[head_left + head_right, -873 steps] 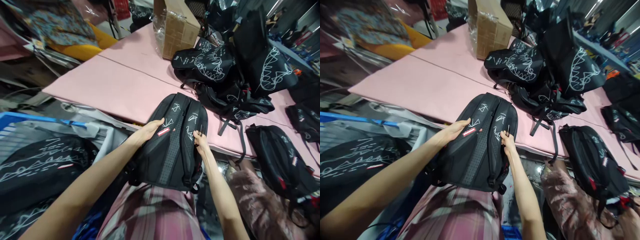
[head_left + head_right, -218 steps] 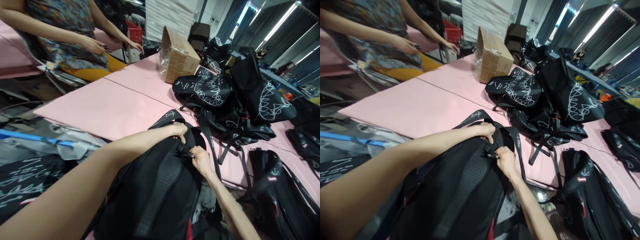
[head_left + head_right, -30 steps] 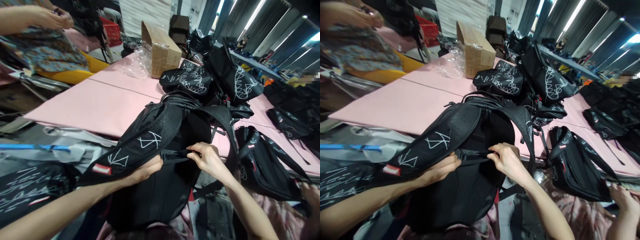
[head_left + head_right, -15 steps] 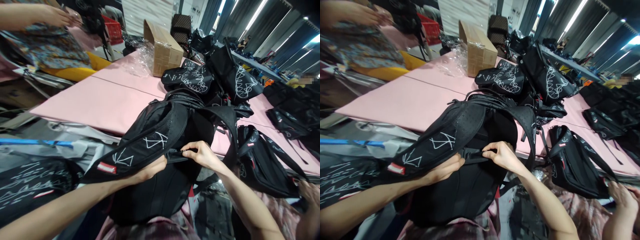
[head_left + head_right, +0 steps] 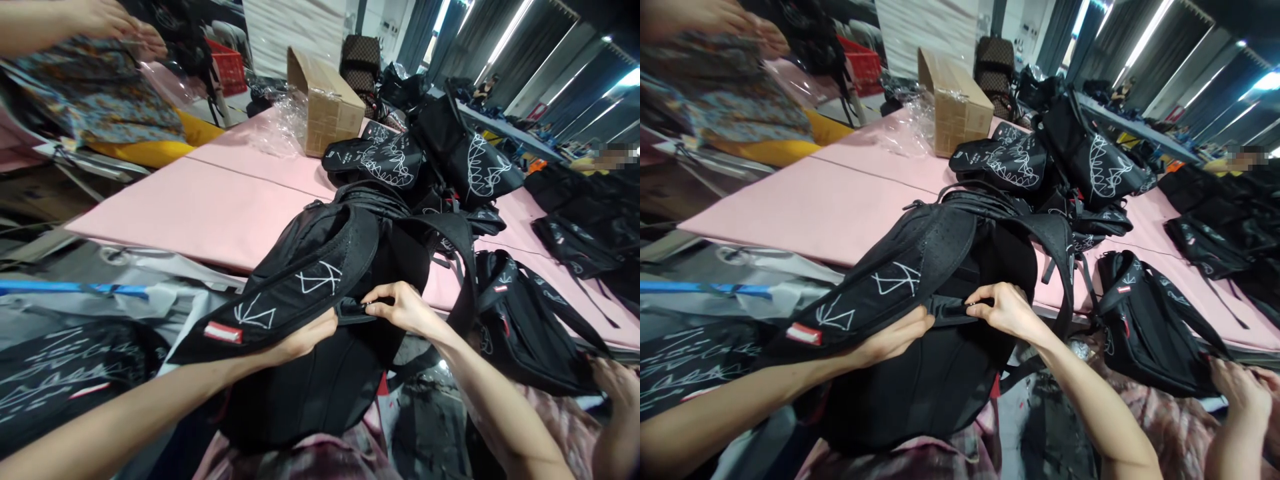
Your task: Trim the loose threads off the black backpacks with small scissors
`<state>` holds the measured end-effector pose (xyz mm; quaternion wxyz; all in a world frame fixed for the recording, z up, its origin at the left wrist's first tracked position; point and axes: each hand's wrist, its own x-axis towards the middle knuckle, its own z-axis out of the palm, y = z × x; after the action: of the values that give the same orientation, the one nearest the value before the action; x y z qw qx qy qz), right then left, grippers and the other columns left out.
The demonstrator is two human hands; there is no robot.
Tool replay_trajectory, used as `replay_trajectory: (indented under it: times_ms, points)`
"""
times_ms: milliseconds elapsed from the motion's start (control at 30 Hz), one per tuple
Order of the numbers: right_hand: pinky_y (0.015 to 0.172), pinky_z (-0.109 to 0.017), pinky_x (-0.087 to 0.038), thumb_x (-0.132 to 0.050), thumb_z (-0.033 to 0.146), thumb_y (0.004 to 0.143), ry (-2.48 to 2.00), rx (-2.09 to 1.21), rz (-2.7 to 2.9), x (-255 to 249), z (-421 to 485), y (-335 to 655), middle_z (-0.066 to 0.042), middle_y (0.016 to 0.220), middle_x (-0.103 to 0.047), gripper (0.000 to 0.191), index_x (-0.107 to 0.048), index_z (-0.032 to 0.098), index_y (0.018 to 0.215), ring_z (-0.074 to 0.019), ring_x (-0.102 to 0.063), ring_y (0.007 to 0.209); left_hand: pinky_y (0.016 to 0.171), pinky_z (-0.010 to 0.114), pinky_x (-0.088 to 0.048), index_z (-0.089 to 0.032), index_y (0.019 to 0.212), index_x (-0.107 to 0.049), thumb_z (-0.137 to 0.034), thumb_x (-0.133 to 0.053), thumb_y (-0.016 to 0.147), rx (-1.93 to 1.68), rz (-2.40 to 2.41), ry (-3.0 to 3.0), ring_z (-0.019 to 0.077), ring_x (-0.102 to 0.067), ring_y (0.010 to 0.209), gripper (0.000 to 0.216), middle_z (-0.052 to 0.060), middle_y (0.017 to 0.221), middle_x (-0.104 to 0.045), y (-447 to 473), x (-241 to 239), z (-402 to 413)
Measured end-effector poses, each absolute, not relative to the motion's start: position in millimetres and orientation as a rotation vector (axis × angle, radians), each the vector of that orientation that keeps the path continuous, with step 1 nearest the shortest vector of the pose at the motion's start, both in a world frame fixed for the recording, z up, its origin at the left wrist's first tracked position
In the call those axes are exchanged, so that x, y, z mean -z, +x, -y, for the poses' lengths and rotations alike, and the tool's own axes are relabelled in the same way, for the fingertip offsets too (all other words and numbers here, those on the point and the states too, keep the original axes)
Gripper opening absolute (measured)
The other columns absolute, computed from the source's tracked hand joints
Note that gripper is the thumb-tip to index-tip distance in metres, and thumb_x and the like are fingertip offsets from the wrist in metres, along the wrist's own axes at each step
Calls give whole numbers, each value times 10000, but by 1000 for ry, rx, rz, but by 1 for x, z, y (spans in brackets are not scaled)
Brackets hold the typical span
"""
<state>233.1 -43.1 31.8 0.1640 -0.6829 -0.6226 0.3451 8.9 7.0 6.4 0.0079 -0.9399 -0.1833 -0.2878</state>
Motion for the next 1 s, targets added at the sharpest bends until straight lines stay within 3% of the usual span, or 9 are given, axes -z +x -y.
replay_trajectory:
  times_ms: [167, 400, 467, 567, 700, 867, 1000]
  points:
    - [645, -247, -410, -599, 350, 734, -1872, -1002, 1501, -9, 42, 233, -9, 759, -682, 233, -711, 184, 854, -156, -585, 690, 702, 211, -357, -201, 742, -617, -105, -423, 877, 927, 428, -2841, 102, -430, 628, 255, -37, 587, -437, 9, -4, -11]
    - [646, -246, -397, -584, 336, 715, -1834, -915, 1246, 26, 29, 234, 0, 701, -649, 200, -691, 181, 782, -151, -559, 690, 734, 243, -423, -187, 849, -639, -302, -376, 909, 860, 826, -3129, 123, -526, 676, 293, 6, 741, -594, 29, 13, -32]
    - [630, -240, -386, -568, 340, 714, -1765, -900, 1216, 32, 18, 235, 9, 659, -617, 198, -672, 174, 742, -138, -536, 656, 751, 260, -433, -193, 957, -646, -294, -411, 881, 691, 985, -3224, 149, -569, 739, 266, 26, 822, -638, 41, 13, -50]
    - [609, -235, -366, -553, 362, 708, -1647, -877, 1181, 38, 1, 237, 15, 614, -563, 220, -638, 159, 697, -124, -499, 611, 736, 254, -435, -248, 1059, -653, -280, -537, 769, 143, 1083, -3351, 183, -614, 793, 314, 18, 837, -683, 59, 8, -80]
    - [609, -241, -356, -533, 403, 726, -1687, -826, 1141, 41, -8, 241, 7, 632, -563, 263, -628, 157, 732, -128, -494, 612, 757, 263, -419, -308, 1060, -665, -274, -549, 699, -285, 1114, -3279, 206, -632, 862, 380, 11, 840, -710, 71, 5, -100]
    - [622, -239, -364, -523, 386, 734, -1682, -859, 1196, 42, -3, 244, 10, 646, -564, 245, -619, 161, 744, -127, -495, 624, 674, 213, -380, -347, 942, -700, -314, -502, 741, -248, 1003, -3363, 148, -632, 799, 284, -38, 825, -713, 73, 4, -92]
    - [631, -241, -380, -509, 370, 759, -1776, -837, 1232, 38, 2, 244, 11, 629, -571, 236, -623, 165, 733, -131, -508, 621, 558, 224, -324, -272, 738, -722, -278, -508, 711, -124, 1013, -3399, 130, -592, 627, 215, -23, 667, -676, 77, 4, -83]
